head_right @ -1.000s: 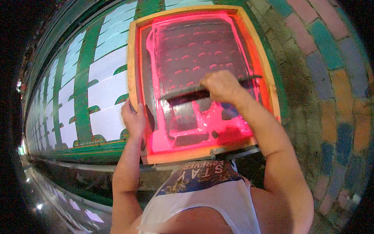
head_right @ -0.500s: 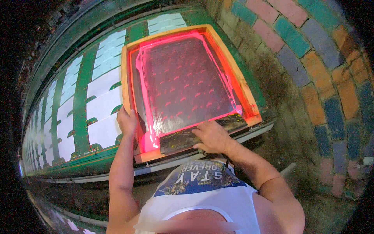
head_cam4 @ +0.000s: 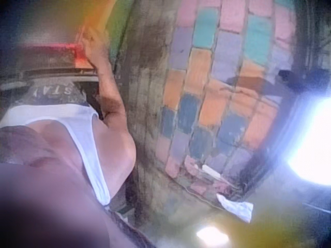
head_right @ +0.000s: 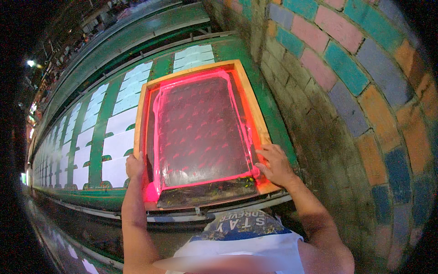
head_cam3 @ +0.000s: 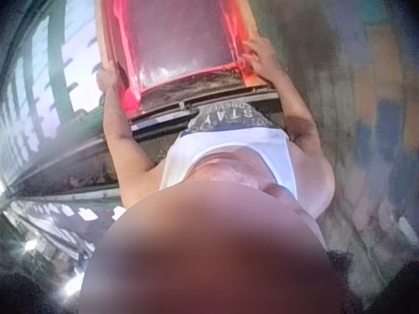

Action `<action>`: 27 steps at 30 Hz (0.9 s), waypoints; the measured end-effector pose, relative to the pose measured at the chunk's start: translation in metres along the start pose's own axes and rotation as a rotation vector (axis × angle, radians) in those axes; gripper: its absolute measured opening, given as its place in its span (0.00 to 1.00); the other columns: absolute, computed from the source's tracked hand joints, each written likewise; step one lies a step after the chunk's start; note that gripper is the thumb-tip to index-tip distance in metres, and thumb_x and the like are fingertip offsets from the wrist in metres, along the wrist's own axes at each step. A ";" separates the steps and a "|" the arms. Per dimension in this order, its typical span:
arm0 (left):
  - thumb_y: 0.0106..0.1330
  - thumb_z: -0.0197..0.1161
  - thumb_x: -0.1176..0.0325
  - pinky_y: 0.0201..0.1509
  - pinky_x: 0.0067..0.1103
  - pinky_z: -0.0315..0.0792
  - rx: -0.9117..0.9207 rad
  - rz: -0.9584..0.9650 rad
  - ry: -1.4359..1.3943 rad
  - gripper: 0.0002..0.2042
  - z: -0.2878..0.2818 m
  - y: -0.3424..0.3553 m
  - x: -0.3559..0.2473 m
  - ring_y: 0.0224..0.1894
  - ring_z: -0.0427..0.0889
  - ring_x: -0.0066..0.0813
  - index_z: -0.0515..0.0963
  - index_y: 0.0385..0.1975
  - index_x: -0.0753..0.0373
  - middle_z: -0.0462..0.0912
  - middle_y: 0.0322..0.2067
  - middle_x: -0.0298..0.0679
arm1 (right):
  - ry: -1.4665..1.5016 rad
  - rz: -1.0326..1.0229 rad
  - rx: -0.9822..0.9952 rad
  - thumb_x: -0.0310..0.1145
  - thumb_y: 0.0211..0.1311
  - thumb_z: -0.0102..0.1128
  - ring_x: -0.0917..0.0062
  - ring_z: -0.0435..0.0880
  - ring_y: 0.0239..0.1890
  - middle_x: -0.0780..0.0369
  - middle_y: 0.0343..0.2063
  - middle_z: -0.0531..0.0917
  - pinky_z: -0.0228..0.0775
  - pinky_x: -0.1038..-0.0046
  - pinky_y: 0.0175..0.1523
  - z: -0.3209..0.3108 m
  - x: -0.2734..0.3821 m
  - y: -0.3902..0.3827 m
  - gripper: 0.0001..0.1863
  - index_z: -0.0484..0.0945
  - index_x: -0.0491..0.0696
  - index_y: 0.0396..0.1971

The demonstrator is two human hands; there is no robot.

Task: The person repeatedly applies pink ink to a screen-printing frame using a squeegee, then lifts the frame to print onto white fabric pieces laid out on a green table. The process is repeated multiple times across the clip.

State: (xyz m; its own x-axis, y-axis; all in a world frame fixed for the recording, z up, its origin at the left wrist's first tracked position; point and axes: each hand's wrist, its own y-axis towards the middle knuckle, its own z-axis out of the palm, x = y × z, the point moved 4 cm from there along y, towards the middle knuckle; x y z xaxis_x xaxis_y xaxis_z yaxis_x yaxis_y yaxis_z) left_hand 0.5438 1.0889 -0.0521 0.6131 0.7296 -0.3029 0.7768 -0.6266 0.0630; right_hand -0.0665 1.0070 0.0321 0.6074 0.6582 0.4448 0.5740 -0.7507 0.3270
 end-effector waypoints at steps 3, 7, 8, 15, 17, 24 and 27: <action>0.77 0.65 0.39 0.62 0.52 0.81 -0.014 -0.002 0.041 0.31 0.005 0.004 0.002 0.57 0.88 0.64 0.85 0.51 0.69 0.88 0.53 0.60 | 0.022 0.088 -0.058 0.37 0.72 0.73 0.51 0.73 0.76 0.47 0.72 0.75 0.67 0.54 0.79 0.003 -0.045 0.008 0.33 0.76 0.43 0.73; 0.77 0.67 0.40 0.60 0.51 0.81 -0.037 0.020 0.026 0.31 0.013 0.008 0.009 0.55 0.88 0.65 0.84 0.49 0.70 0.88 0.51 0.61 | 0.398 0.296 -0.089 0.35 0.74 0.72 0.54 0.71 0.79 0.49 0.76 0.69 0.61 0.56 0.84 0.037 -0.095 0.028 0.38 0.68 0.41 0.79; 0.76 0.68 0.40 0.60 0.51 0.81 -0.040 0.024 0.030 0.30 0.015 0.008 0.011 0.54 0.88 0.65 0.84 0.48 0.70 0.88 0.50 0.61 | 0.476 0.254 -0.131 0.34 0.75 0.71 0.56 0.70 0.79 0.50 0.76 0.69 0.60 0.57 0.84 0.044 -0.102 0.030 0.38 0.68 0.41 0.79; 0.65 0.82 0.54 0.54 0.47 0.79 -0.012 0.079 -0.294 0.23 0.024 0.011 0.027 0.48 0.86 0.62 0.86 0.44 0.71 0.86 0.43 0.58 | 0.838 0.451 -0.276 0.33 0.79 0.67 0.66 0.76 0.76 0.55 0.71 0.76 0.66 0.63 0.81 0.069 -0.136 0.016 0.32 0.72 0.36 0.75; 0.65 0.83 0.54 0.53 0.46 0.78 -0.020 0.095 -0.282 0.23 0.026 0.010 0.030 0.46 0.86 0.60 0.86 0.44 0.71 0.86 0.42 0.57 | 0.905 0.498 -0.310 0.34 0.79 0.68 0.67 0.80 0.72 0.56 0.68 0.79 0.69 0.64 0.79 0.065 -0.138 0.013 0.31 0.74 0.34 0.73; 0.65 0.83 0.56 0.52 0.41 0.79 0.004 0.067 -0.348 0.24 0.034 0.013 0.038 0.43 0.86 0.51 0.88 0.49 0.72 0.87 0.41 0.53 | 0.943 0.582 -0.348 0.33 0.78 0.69 0.68 0.83 0.69 0.57 0.64 0.84 0.74 0.65 0.75 0.058 -0.128 0.014 0.27 0.78 0.37 0.71; 0.65 0.83 0.57 0.51 0.41 0.79 -0.017 0.096 -0.380 0.24 0.036 0.014 0.038 0.42 0.86 0.51 0.88 0.49 0.72 0.87 0.41 0.53 | 0.466 0.597 -0.352 0.32 0.77 0.69 0.69 0.84 0.65 0.56 0.63 0.86 0.76 0.65 0.71 0.041 -0.103 0.030 0.23 0.83 0.41 0.67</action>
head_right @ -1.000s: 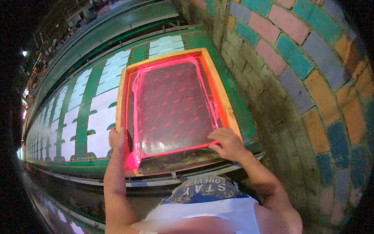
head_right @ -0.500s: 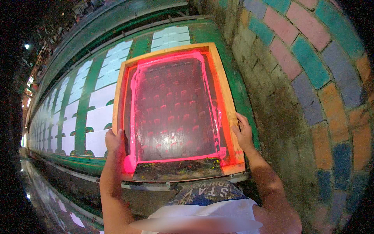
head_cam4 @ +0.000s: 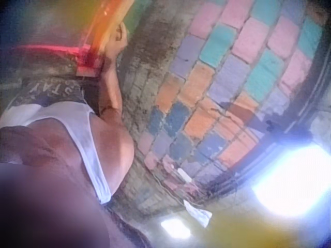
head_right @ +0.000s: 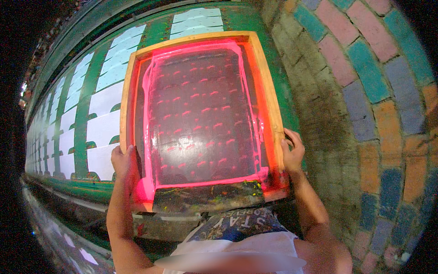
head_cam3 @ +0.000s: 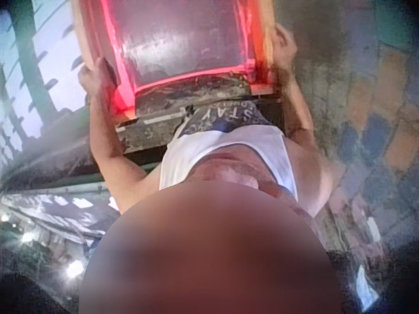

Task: The person repeatedly applies pink ink to a screen-printing frame using a squeegee, then lifts the frame to print onto white fabric pieces laid out on a green table. The process is repeated multiple times across the clip.

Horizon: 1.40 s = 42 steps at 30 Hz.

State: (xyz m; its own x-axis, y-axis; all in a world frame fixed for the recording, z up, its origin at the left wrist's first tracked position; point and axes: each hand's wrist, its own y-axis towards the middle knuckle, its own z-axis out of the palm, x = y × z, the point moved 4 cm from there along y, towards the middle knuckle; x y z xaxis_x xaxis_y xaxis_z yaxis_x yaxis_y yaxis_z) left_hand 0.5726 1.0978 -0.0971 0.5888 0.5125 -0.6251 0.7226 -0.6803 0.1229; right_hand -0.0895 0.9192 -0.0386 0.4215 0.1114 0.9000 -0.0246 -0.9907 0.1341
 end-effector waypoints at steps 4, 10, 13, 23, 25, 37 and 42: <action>0.65 0.83 0.57 0.50 0.41 0.79 0.031 -0.069 -0.035 0.23 -0.002 -0.002 -0.007 0.41 0.87 0.50 0.88 0.47 0.72 0.87 0.40 0.53 | -0.278 -0.755 0.487 0.31 0.66 0.76 0.56 0.85 0.65 0.51 0.62 0.85 0.78 0.57 0.71 0.036 0.106 -0.042 0.25 0.86 0.46 0.62; 0.64 0.83 0.56 0.50 0.41 0.79 0.007 -0.036 0.057 0.23 -0.011 -0.007 -0.028 0.42 0.87 0.50 0.89 0.46 0.72 0.88 0.40 0.53 | -0.364 -1.043 1.082 0.39 0.65 0.73 0.57 0.84 0.63 0.53 0.57 0.86 0.78 0.57 0.68 0.131 0.171 -0.155 0.28 0.84 0.46 0.64; 0.66 0.82 0.55 0.50 0.41 0.79 -0.013 -0.017 0.054 0.23 -0.009 -0.008 -0.024 0.43 0.88 0.51 0.89 0.48 0.71 0.88 0.40 0.54 | -0.584 -1.052 1.061 0.36 0.66 0.67 0.59 0.87 0.53 0.54 0.49 0.87 0.81 0.57 0.60 0.148 0.166 -0.170 0.27 0.83 0.42 0.64; 0.78 0.68 0.44 0.51 0.42 0.80 0.056 -0.096 -0.045 0.28 -0.005 0.002 -0.012 0.43 0.89 0.53 0.90 0.45 0.72 0.89 0.40 0.59 | -0.495 -0.583 1.117 0.32 0.68 0.62 0.47 0.91 0.52 0.46 0.46 0.90 0.82 0.46 0.56 0.171 0.145 -0.086 0.16 0.85 0.43 0.53; 0.79 0.67 0.44 0.50 0.42 0.80 0.065 -0.113 -0.056 0.28 -0.004 0.000 -0.013 0.43 0.90 0.54 0.90 0.45 0.72 0.90 0.40 0.59 | -0.501 -0.417 0.895 0.33 0.69 0.62 0.42 0.90 0.51 0.43 0.45 0.90 0.81 0.43 0.56 0.156 0.138 -0.043 0.15 0.85 0.43 0.52; 0.80 0.65 0.43 0.52 0.44 0.79 -0.044 -0.027 0.043 0.30 -0.001 -0.002 -0.015 0.44 0.89 0.57 0.89 0.46 0.73 0.90 0.42 0.61 | -0.967 -0.135 0.240 0.29 0.65 0.64 0.46 0.94 0.47 0.44 0.44 0.92 0.86 0.47 0.54 0.138 0.115 0.086 0.14 0.87 0.40 0.47; 0.80 0.65 0.43 0.52 0.45 0.79 -0.037 -0.029 0.019 0.30 0.006 0.000 -0.004 0.43 0.88 0.57 0.89 0.44 0.74 0.89 0.41 0.61 | -0.962 -0.438 0.417 0.30 0.64 0.66 0.53 0.94 0.45 0.48 0.41 0.90 0.88 0.51 0.48 0.202 0.135 0.030 0.13 0.83 0.42 0.46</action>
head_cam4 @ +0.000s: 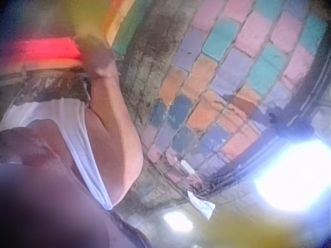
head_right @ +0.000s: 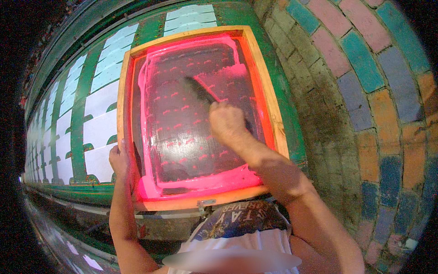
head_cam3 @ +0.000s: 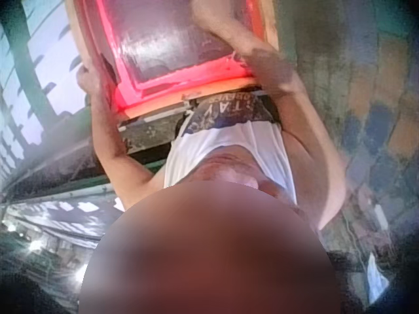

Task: The person repeatedly applies pink ink to a screen-printing frame using a squeegee, then lifts the frame to print onto white fabric pieces laid out on a green table. The process is repeated multiple times across the clip.

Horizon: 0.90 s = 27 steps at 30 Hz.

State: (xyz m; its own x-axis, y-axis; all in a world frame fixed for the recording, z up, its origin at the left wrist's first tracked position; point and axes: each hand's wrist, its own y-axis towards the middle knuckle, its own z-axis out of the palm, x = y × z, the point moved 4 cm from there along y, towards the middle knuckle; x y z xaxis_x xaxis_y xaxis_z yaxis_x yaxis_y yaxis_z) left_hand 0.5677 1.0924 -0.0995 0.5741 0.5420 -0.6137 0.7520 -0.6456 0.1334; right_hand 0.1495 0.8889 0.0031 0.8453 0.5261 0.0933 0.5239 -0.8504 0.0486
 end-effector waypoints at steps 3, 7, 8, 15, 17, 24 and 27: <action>0.80 0.65 0.43 0.52 0.45 0.79 0.003 -0.012 -0.067 0.30 0.002 0.002 0.004 0.43 0.88 0.57 0.89 0.43 0.74 0.89 0.41 0.61 | 0.040 -0.197 0.011 0.31 0.60 0.68 0.54 0.93 0.42 0.50 0.38 0.89 0.88 0.53 0.47 0.007 0.051 -0.022 0.18 0.82 0.40 0.49; 0.80 0.64 0.43 0.51 0.46 0.79 0.007 0.014 -0.053 0.30 -0.001 0.000 0.000 0.43 0.88 0.59 0.89 0.43 0.73 0.89 0.40 0.62 | 0.020 -0.524 0.068 0.33 0.61 0.66 0.59 0.93 0.39 0.53 0.36 0.88 0.86 0.58 0.45 0.011 0.096 -0.071 0.24 0.83 0.36 0.55; 0.80 0.64 0.43 0.50 0.46 0.79 0.001 0.012 -0.043 0.30 -0.001 -0.001 -0.002 0.42 0.88 0.59 0.89 0.43 0.73 0.89 0.40 0.62 | 0.022 -0.590 0.074 0.34 0.62 0.65 0.60 0.93 0.39 0.53 0.36 0.88 0.85 0.59 0.44 0.010 0.101 -0.084 0.25 0.83 0.36 0.56; 0.79 0.66 0.42 0.50 0.47 0.79 0.018 0.039 -0.036 0.29 -0.004 -0.005 -0.012 0.42 0.88 0.60 0.89 0.45 0.71 0.89 0.38 0.61 | 0.122 -0.881 0.233 0.37 0.67 0.61 0.63 0.92 0.40 0.55 0.37 0.88 0.84 0.60 0.44 -0.002 0.097 -0.160 0.25 0.84 0.35 0.58; 0.77 0.69 0.43 0.51 0.47 0.79 0.025 0.048 -0.041 0.28 -0.005 -0.006 -0.017 0.43 0.88 0.60 0.89 0.46 0.70 0.89 0.39 0.60 | 0.137 -0.911 0.228 0.37 0.68 0.61 0.63 0.92 0.41 0.55 0.38 0.89 0.84 0.60 0.44 -0.004 0.097 -0.172 0.26 0.84 0.35 0.59; 0.67 0.80 0.52 0.51 0.47 0.79 0.078 0.059 0.115 0.24 -0.008 -0.008 -0.029 0.44 0.88 0.58 0.89 0.48 0.69 0.89 0.41 0.57 | 0.399 -0.805 0.194 0.44 0.64 0.71 0.58 0.88 0.50 0.56 0.41 0.88 0.79 0.54 0.57 -0.019 0.075 -0.187 0.23 0.87 0.41 0.51; 0.66 0.81 0.53 0.51 0.45 0.80 0.080 -0.004 0.098 0.24 -0.007 -0.008 -0.024 0.44 0.89 0.57 0.89 0.48 0.70 0.89 0.41 0.56 | 0.511 -0.685 0.043 0.44 0.64 0.75 0.57 0.87 0.58 0.55 0.53 0.89 0.74 0.51 0.67 -0.032 0.007 -0.161 0.26 0.87 0.43 0.56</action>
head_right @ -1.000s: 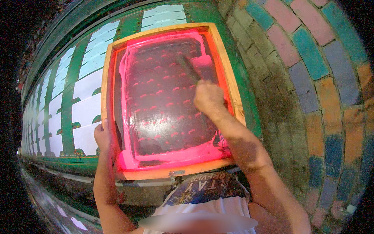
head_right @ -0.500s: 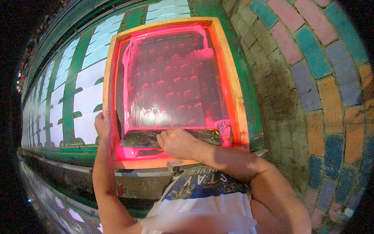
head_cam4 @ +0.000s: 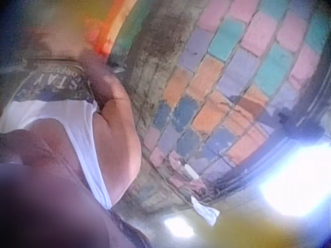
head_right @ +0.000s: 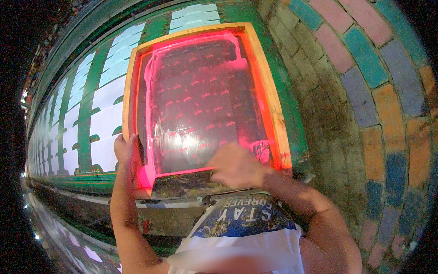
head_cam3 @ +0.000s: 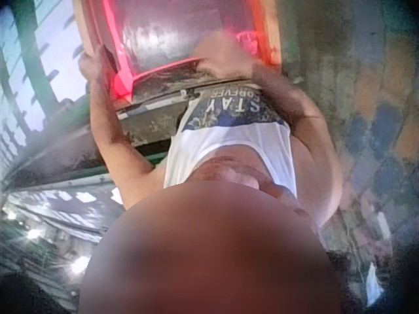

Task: The person repeatedly applies pink ink to a screen-printing frame using a squeegee, then lifts the frame to print onto white fabric pieces laid out on a green table. The process is repeated multiple times across the clip.

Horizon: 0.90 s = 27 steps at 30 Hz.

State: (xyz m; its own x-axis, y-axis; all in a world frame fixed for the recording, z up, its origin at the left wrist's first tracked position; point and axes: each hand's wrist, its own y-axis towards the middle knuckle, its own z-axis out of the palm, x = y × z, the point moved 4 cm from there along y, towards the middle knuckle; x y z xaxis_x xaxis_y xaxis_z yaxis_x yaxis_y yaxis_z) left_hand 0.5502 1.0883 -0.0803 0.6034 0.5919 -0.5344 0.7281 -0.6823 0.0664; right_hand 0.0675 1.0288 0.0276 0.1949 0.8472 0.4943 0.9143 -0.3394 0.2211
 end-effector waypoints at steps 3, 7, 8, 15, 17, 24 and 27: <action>0.64 0.82 0.55 0.50 0.41 0.82 -0.016 0.006 -0.067 0.24 0.002 0.000 0.002 0.42 0.92 0.52 0.90 0.49 0.70 0.92 0.40 0.53 | -0.346 0.295 -0.322 0.39 0.64 0.76 0.51 0.86 0.60 0.50 0.58 0.86 0.71 0.50 0.71 -0.062 -0.083 -0.038 0.24 0.86 0.44 0.57; 0.63 0.84 0.58 0.48 0.36 0.84 -0.010 -0.026 -0.181 0.23 0.003 -0.002 0.004 0.38 0.94 0.44 0.91 0.50 0.68 0.95 0.38 0.50 | 0.015 0.566 -0.636 0.38 0.74 0.69 0.54 0.78 0.73 0.49 0.72 0.76 0.66 0.54 0.80 -0.069 -0.168 -0.093 0.36 0.70 0.42 0.77; 0.62 0.85 0.59 0.47 0.35 0.84 -0.001 -0.048 -0.239 0.22 0.003 -0.002 0.005 0.37 0.94 0.41 0.91 0.50 0.68 0.95 0.38 0.49 | 0.291 0.702 -0.692 0.39 0.78 0.66 0.55 0.75 0.77 0.49 0.76 0.73 0.65 0.55 0.82 -0.060 -0.189 -0.104 0.38 0.65 0.40 0.81; 0.63 0.84 0.60 0.47 0.36 0.83 0.027 -0.069 -0.258 0.20 0.019 0.004 0.024 0.38 0.94 0.42 0.91 0.48 0.68 0.95 0.38 0.50 | 0.969 0.716 -1.026 0.49 0.85 0.58 0.61 0.73 0.78 0.44 0.79 0.69 0.65 0.58 0.82 -0.044 -0.224 -0.139 0.41 0.60 0.36 0.83; 0.63 0.83 0.60 0.47 0.36 0.83 0.007 -0.060 -0.270 0.20 0.024 0.006 0.033 0.39 0.93 0.43 0.91 0.48 0.68 0.95 0.39 0.50 | 1.048 0.740 -1.074 0.50 0.85 0.58 0.62 0.77 0.76 0.45 0.78 0.72 0.66 0.59 0.81 -0.052 -0.220 -0.136 0.42 0.60 0.35 0.83; 0.64 0.83 0.64 0.47 0.34 0.84 0.038 -0.007 -0.251 0.18 0.021 0.015 0.033 0.39 0.93 0.37 0.90 0.46 0.72 0.95 0.38 0.50 | 0.973 0.660 -0.813 0.32 0.77 0.70 0.68 0.85 0.66 0.51 0.66 0.84 0.75 0.65 0.73 -0.089 -0.187 -0.101 0.40 0.62 0.36 0.82; 0.64 0.83 0.66 0.45 0.33 0.84 0.081 -0.032 -0.308 0.17 0.012 0.018 0.016 0.36 0.92 0.34 0.90 0.44 0.73 0.94 0.36 0.48 | 0.900 0.629 -0.818 0.24 0.69 0.78 0.72 0.86 0.63 0.51 0.65 0.85 0.77 0.69 0.69 -0.107 -0.190 -0.100 0.44 0.65 0.36 0.80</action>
State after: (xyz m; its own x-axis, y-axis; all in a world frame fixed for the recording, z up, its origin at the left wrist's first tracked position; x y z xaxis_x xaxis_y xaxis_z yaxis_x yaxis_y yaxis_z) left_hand 0.5693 1.0804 -0.0975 0.4452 0.4642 -0.7658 0.7093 -0.7047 -0.0149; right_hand -0.0990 0.8582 0.0017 -0.0873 0.0120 0.9961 0.2278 -0.9732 0.0317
